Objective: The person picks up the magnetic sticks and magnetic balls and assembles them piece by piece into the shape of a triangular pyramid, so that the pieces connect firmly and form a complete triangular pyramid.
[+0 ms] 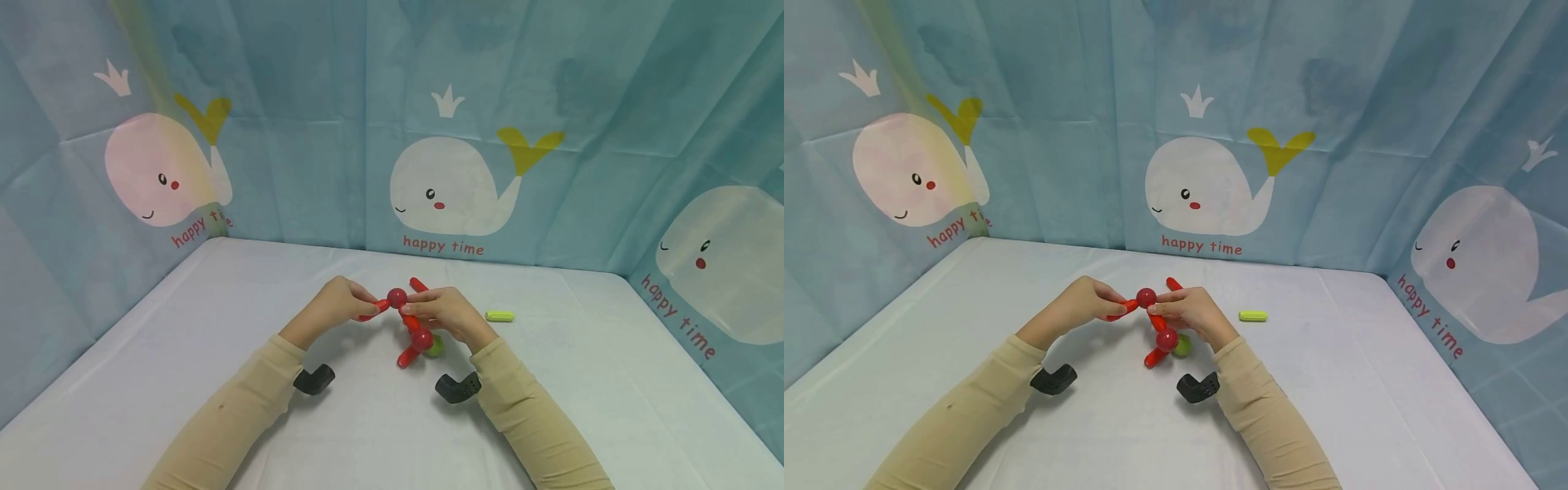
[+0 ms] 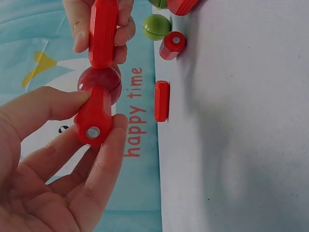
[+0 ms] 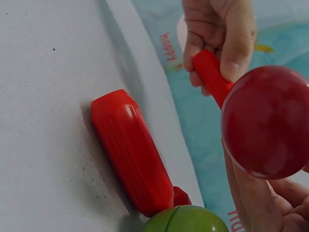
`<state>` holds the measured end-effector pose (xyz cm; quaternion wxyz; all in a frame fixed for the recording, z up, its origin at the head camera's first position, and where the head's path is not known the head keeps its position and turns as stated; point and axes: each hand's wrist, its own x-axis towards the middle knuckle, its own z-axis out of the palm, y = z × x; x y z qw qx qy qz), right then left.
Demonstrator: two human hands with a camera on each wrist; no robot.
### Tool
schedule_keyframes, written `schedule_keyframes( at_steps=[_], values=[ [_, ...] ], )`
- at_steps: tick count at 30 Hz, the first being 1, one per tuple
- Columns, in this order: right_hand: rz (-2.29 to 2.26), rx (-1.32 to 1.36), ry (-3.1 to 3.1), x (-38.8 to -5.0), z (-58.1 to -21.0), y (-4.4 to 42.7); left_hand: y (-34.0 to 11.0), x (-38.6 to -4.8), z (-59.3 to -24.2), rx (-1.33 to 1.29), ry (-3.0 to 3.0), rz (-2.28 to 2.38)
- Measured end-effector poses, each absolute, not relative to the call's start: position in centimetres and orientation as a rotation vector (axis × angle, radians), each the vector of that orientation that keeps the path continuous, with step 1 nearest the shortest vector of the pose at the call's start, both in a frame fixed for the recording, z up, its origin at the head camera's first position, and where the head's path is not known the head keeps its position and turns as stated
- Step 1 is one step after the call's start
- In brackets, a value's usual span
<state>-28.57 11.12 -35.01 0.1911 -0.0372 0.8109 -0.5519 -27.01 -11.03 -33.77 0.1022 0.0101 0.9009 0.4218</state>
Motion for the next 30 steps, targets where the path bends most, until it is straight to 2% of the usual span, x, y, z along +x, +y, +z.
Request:
schedule_keyframes(
  at_steps=[30],
  values=[
    [-1.612,-0.075,2.254,-29.3,-34.2,12.8,-10.8,-27.2,-33.9,0.027,2.501,1.504]
  ],
)
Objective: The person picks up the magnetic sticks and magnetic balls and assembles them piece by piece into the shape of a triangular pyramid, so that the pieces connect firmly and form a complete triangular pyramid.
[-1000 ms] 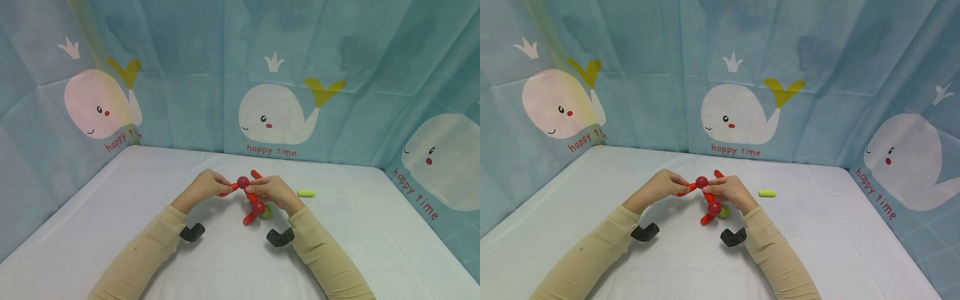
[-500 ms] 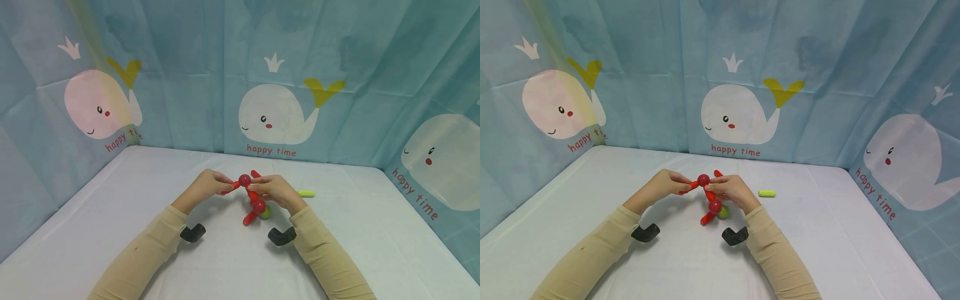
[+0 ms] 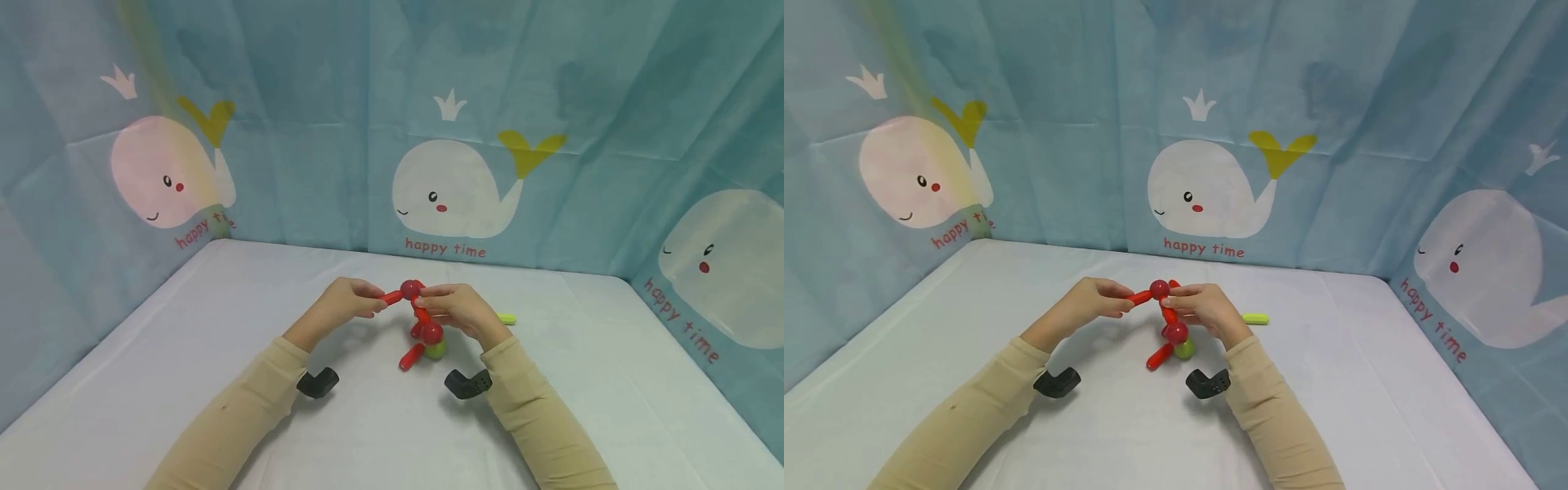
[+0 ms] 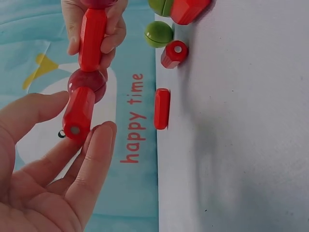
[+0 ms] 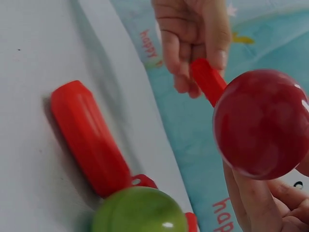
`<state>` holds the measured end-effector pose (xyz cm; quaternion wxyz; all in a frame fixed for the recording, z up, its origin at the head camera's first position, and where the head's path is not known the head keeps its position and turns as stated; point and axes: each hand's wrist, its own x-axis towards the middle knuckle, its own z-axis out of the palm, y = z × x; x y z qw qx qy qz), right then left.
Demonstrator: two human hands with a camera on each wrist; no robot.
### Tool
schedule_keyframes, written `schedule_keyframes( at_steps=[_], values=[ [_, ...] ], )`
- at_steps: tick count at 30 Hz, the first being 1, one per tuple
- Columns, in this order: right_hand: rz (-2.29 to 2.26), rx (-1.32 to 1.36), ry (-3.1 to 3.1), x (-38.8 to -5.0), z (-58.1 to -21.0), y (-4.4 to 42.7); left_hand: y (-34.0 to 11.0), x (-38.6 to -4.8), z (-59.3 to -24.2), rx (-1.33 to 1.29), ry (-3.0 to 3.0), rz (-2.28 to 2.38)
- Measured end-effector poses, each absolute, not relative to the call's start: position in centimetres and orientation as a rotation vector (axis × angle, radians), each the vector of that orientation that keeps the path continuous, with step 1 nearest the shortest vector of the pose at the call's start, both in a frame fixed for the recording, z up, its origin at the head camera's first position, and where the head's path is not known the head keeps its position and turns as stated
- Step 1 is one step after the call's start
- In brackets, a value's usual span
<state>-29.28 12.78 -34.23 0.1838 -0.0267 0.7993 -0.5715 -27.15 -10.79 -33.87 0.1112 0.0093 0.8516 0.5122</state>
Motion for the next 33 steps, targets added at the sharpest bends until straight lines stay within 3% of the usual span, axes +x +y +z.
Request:
schedule_keyframes(
  at_steps=[18,33],
  values=[
    [-1.609,0.003,2.304,-29.5,-34.0,18.8,-8.1,-27.4,-35.5,0.118,2.536,1.398],
    [-1.698,0.050,2.210,-29.4,-34.2,20.9,-4.9,-26.8,-36.8,0.221,2.443,1.362]
  ],
)
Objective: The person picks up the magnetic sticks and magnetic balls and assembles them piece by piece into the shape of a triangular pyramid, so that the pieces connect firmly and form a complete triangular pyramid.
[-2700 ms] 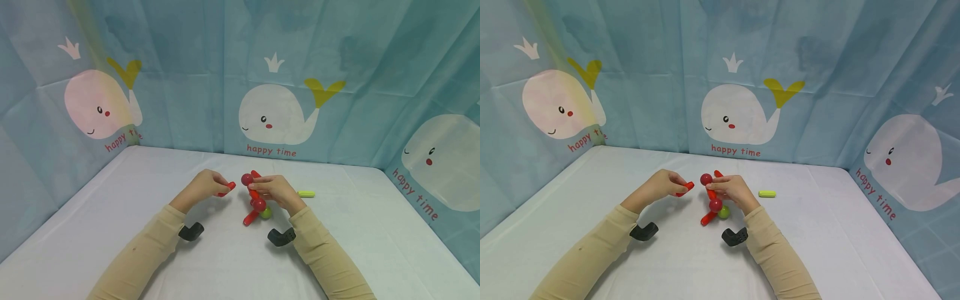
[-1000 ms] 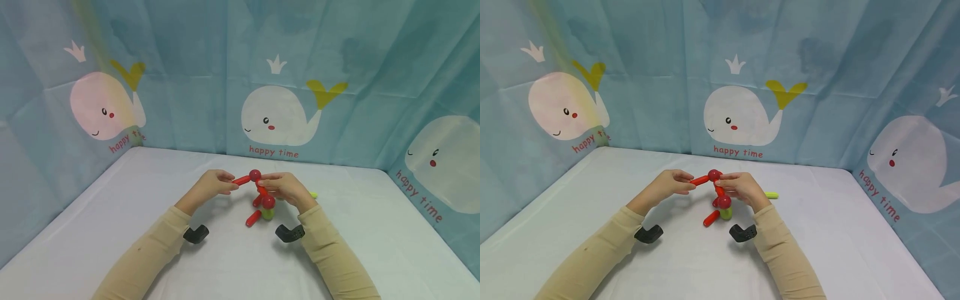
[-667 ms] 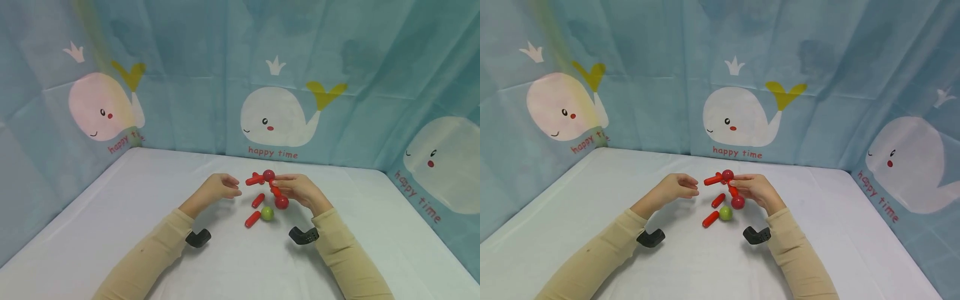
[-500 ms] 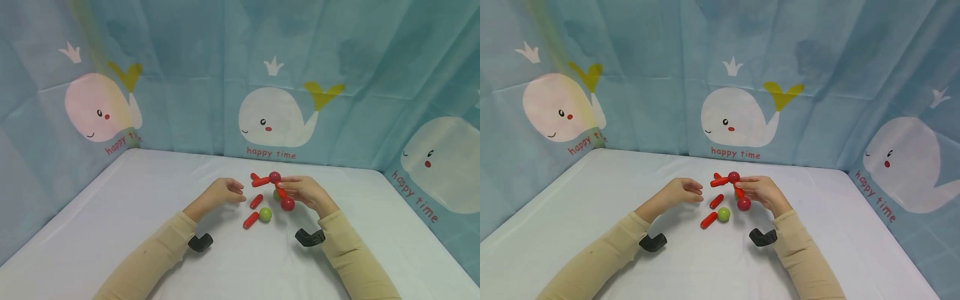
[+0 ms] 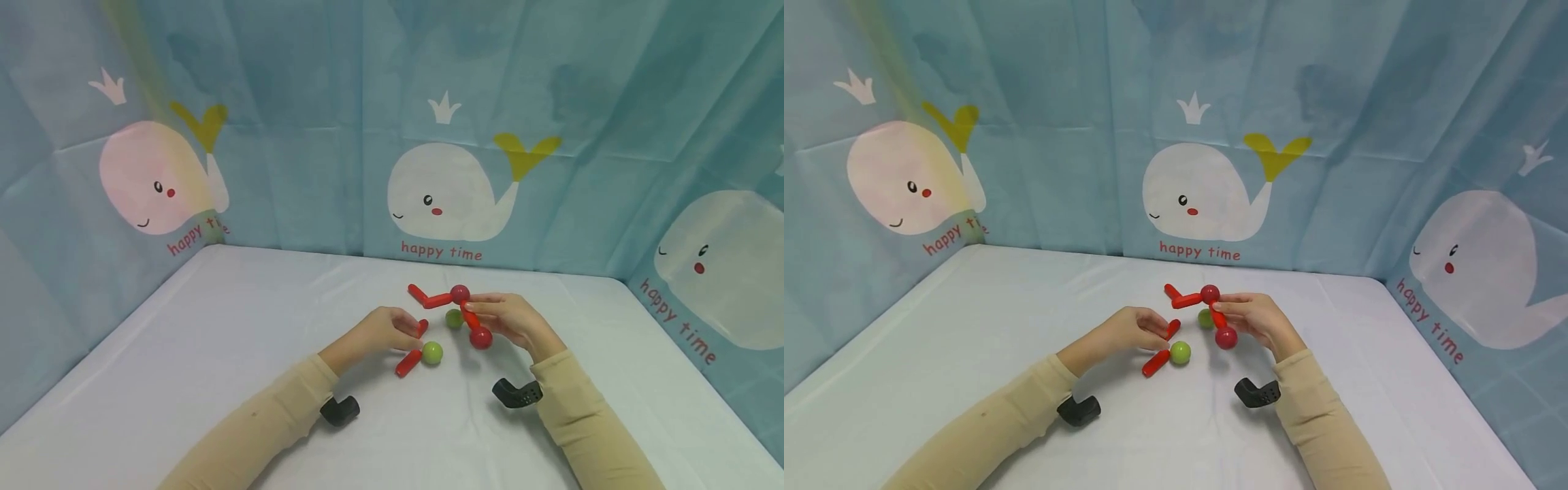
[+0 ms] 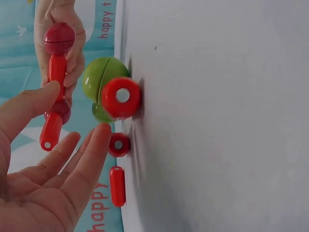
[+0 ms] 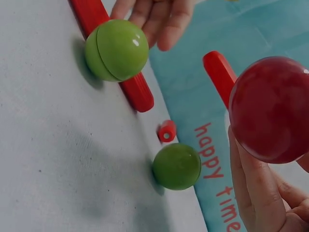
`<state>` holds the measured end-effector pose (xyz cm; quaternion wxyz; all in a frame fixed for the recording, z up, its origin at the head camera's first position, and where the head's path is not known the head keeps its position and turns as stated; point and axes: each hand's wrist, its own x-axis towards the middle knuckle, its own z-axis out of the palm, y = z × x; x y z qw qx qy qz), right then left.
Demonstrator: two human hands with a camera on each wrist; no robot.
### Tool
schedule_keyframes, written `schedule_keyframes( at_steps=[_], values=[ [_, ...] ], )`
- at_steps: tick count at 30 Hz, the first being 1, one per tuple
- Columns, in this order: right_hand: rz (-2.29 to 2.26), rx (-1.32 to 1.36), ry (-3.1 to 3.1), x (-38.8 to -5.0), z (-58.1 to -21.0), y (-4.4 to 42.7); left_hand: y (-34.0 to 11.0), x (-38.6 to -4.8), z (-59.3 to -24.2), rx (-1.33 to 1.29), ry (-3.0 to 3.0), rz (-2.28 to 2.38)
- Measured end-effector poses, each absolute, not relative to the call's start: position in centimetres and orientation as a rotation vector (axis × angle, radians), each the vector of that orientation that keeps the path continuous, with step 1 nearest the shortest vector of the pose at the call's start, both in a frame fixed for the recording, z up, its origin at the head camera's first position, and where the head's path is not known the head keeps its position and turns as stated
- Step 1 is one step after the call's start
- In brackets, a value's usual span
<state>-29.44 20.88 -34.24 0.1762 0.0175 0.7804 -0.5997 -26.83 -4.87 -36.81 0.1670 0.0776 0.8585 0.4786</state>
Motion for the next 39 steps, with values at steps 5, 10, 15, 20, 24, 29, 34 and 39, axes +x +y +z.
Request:
schedule_keyframes(
  at_steps=[5,10,15,20,24,29,34,39],
  values=[
    [-1.755,0.040,2.152,-29.4,-34.3,21.0,-4.3,-26.7,-37.1,0.255,2.439,1.370],
    [-1.765,0.050,2.154,-29.5,-34.4,21.0,-3.8,-26.9,-37.2,0.277,2.415,1.348],
    [-1.725,0.075,2.196,-29.5,-34.5,20.9,-3.3,-27.1,-37.2,0.257,2.405,1.306],
    [-1.719,0.090,2.199,-29.5,-34.5,21.0,-2.6,-27.1,-37.1,0.258,2.441,1.225],
    [-1.729,0.090,2.182,-29.4,-34.5,21.1,-2.3,-27.0,-36.8,0.285,2.446,1.193],
    [-1.736,0.084,2.179,-29.4,-34.5,21.1,-2.1,-26.8,-36.8,0.270,2.443,1.191],
    [-1.730,0.089,2.187,-29.5,-34.7,21.0,-2.1,-26.7,-36.7,0.219,2.448,1.201],
    [-1.723,0.097,2.195,-29.5,-34.9,21.0,-2.1,-26.5,-36.9,0.286,2.448,1.175]
  ],
)
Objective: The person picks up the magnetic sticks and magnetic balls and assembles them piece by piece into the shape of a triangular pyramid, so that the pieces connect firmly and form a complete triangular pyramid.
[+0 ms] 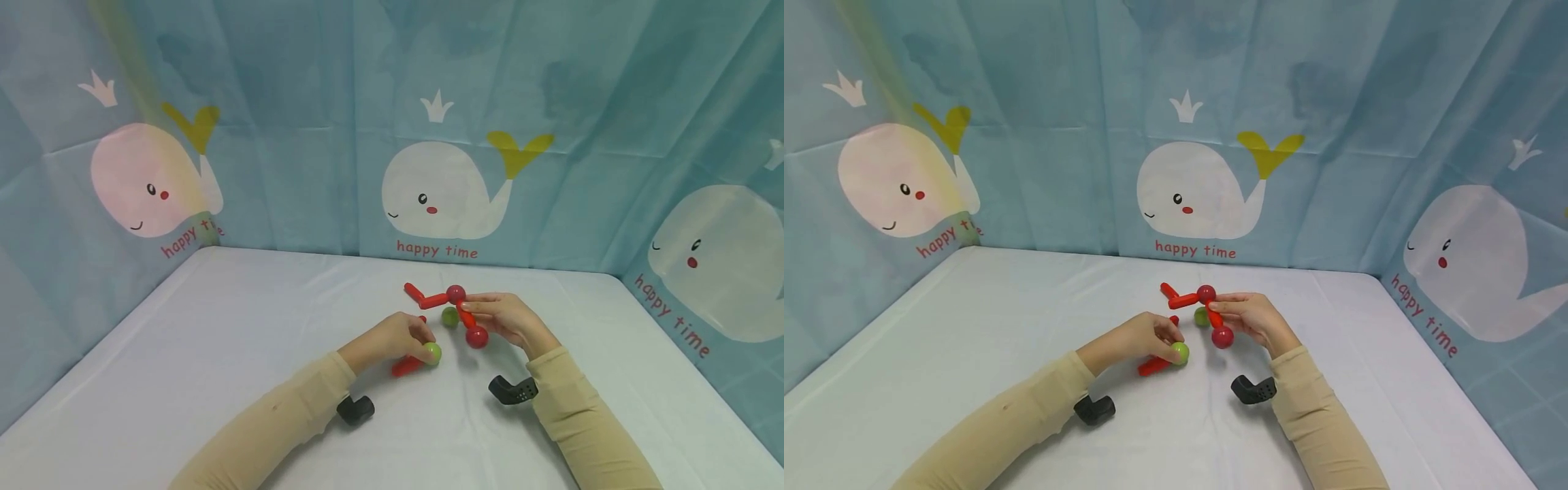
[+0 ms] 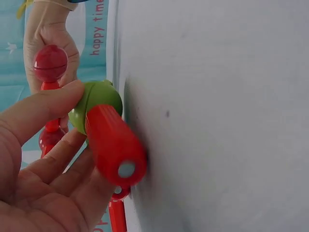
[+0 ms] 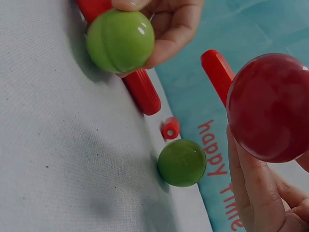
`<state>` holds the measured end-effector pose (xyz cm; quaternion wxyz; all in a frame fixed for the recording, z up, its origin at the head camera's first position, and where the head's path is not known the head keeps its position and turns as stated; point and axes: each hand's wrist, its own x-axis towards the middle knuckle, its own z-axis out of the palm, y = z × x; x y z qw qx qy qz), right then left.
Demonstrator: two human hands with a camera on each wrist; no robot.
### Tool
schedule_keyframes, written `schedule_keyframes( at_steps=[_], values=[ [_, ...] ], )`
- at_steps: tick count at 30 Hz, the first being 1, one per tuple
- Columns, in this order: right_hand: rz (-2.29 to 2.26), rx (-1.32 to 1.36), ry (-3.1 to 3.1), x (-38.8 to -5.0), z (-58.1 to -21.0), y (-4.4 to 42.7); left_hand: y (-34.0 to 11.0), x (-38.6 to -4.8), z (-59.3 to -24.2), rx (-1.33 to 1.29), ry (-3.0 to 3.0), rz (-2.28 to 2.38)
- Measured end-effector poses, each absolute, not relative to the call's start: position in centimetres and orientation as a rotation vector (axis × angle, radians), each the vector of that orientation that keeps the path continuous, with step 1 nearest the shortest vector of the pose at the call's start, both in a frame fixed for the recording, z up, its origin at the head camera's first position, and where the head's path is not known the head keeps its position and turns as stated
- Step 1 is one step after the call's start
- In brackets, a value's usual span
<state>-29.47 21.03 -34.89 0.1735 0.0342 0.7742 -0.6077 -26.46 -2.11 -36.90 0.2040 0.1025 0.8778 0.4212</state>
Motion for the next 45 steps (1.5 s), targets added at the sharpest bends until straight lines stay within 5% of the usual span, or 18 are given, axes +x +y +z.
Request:
schedule_keyframes(
  at_steps=[32,45],
  values=[
    [-1.733,0.110,2.189,-29.4,-35.0,20.7,-2.9,-25.5,-36.3,0.298,2.638,0.850],
    [-1.787,0.059,2.157,-29.2,-34.8,21.5,0.8,-25.5,-36.2,0.745,2.448,1.000]
  ],
)
